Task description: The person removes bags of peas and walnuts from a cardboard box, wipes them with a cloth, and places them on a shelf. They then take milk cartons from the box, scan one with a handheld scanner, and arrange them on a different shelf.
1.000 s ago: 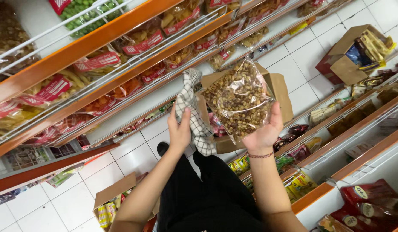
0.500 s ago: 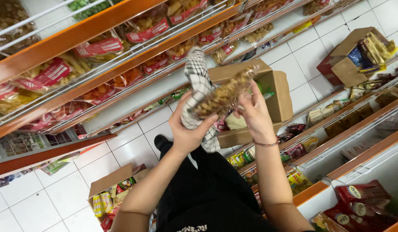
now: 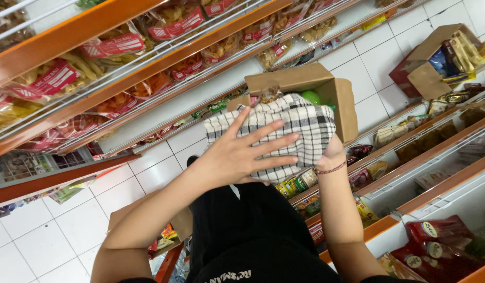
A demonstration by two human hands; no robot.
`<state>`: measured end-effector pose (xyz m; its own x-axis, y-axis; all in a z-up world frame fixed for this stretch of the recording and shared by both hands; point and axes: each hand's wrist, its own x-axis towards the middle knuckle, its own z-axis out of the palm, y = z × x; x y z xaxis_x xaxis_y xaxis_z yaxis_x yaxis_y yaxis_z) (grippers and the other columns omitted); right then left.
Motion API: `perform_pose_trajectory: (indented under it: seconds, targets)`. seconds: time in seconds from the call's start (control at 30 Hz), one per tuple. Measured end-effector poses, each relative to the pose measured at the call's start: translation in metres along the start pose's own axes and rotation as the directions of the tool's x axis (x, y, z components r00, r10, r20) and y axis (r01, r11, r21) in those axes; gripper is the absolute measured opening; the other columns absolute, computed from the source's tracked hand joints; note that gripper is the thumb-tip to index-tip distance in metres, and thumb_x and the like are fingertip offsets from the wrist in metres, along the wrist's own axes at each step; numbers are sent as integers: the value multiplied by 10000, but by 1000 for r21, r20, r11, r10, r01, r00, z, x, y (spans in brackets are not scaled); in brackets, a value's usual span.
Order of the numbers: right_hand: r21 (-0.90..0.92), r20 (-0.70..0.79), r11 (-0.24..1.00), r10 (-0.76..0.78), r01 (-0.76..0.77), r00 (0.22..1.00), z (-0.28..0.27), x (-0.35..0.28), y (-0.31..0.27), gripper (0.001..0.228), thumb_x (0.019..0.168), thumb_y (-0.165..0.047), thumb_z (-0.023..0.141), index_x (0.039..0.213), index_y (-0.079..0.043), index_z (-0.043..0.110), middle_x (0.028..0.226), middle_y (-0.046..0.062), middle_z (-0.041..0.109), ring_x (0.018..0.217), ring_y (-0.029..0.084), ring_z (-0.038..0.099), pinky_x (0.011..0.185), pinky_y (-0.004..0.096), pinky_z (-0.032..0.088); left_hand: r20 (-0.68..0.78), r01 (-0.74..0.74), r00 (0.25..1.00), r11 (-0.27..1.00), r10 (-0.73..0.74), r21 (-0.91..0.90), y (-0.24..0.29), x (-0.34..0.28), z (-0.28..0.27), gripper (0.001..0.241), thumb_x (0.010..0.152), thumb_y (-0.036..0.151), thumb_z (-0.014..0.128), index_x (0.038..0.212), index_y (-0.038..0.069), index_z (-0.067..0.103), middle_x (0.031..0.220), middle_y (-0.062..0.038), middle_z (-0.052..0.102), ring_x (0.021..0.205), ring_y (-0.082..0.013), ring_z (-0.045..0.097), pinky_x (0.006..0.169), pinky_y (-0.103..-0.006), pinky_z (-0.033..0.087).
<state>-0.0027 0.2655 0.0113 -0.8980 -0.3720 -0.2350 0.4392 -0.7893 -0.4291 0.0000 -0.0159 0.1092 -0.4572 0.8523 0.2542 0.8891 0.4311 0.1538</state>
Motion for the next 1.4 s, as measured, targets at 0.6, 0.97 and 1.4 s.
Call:
perform_pose_trajectory:
  seconds: [0.6, 0.97, 1.4]
  targets:
    - [-124, -69, 992, -41, 33, 997, 7, -19, -10, 934, 716, 61, 545, 1616, 67, 296, 1526, 205, 514, 1394, 309, 523, 1213, 466, 380, -128, 397, 591, 425, -796, -813, -73, 71, 158, 388, 981, 353, 723, 1308, 146, 702, 1240, -91, 696, 1128, -280, 716, 941, -370, 559]
    - [-75, -288, 954, -301, 292, 909, -75, -62, -24, 897, 741, 121, 464, 1619, 70, 293, 1545, 229, 490, 1415, 325, 501, 1226, 470, 361, 365, 774, 633, 548, -683, -317, -89, 113, 359, 515, 887, 380, 686, 1344, 144, 651, 1334, -166, 554, 1290, -346, 499, 995, -584, 456]
    - [-44, -239, 881, -468, 472, 851, -91, -27, -23, 868, 730, 64, 479, 1587, 72, 339, 1537, 232, 506, 1434, 363, 491, 1263, 512, 348, 425, 622, 717, 783, -552, -32, -113, 114, 409, 620, 817, 384, 652, 1344, 69, 567, 1414, -135, 483, 1351, -307, 409, 1125, -539, 271]
